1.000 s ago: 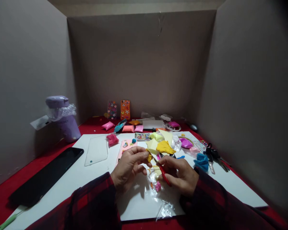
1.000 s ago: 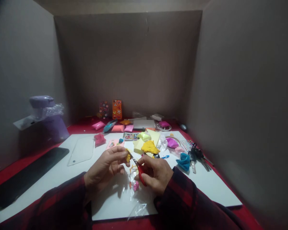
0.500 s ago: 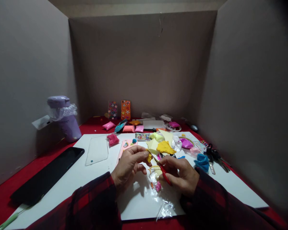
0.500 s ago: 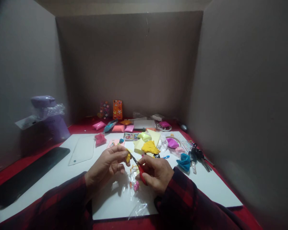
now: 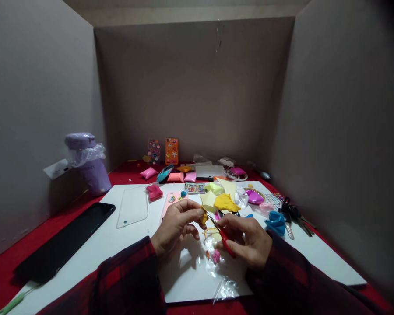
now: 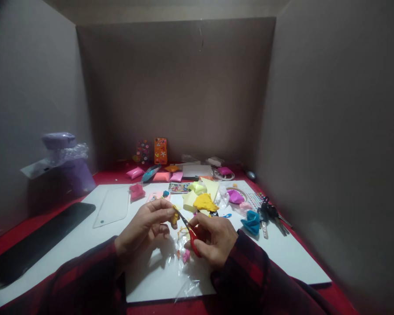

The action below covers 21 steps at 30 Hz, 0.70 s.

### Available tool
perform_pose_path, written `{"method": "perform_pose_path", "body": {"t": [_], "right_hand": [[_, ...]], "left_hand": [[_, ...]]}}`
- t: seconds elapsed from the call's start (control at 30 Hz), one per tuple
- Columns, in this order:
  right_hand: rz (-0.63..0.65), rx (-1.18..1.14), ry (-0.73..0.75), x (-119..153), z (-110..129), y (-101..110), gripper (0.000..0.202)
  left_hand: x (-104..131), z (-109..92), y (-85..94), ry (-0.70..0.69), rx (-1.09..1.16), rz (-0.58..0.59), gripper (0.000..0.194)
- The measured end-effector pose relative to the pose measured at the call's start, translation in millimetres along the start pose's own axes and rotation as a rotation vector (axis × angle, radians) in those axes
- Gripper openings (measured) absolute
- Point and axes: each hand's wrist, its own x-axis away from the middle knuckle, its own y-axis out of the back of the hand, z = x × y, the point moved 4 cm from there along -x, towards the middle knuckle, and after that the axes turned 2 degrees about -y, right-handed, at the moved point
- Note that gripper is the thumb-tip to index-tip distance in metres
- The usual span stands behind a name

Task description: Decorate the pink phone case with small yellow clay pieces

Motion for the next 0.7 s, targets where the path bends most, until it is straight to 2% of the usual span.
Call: {"method": "perform_pose_path", "body": {"t": [0.7], "right_hand": [[0.007,-0.067,0.057,2.1,3.8,3.9,0.012]], "left_hand": [[1.6,-2.5,0.3,-0.002,0.004,0.009,0.013]]}}
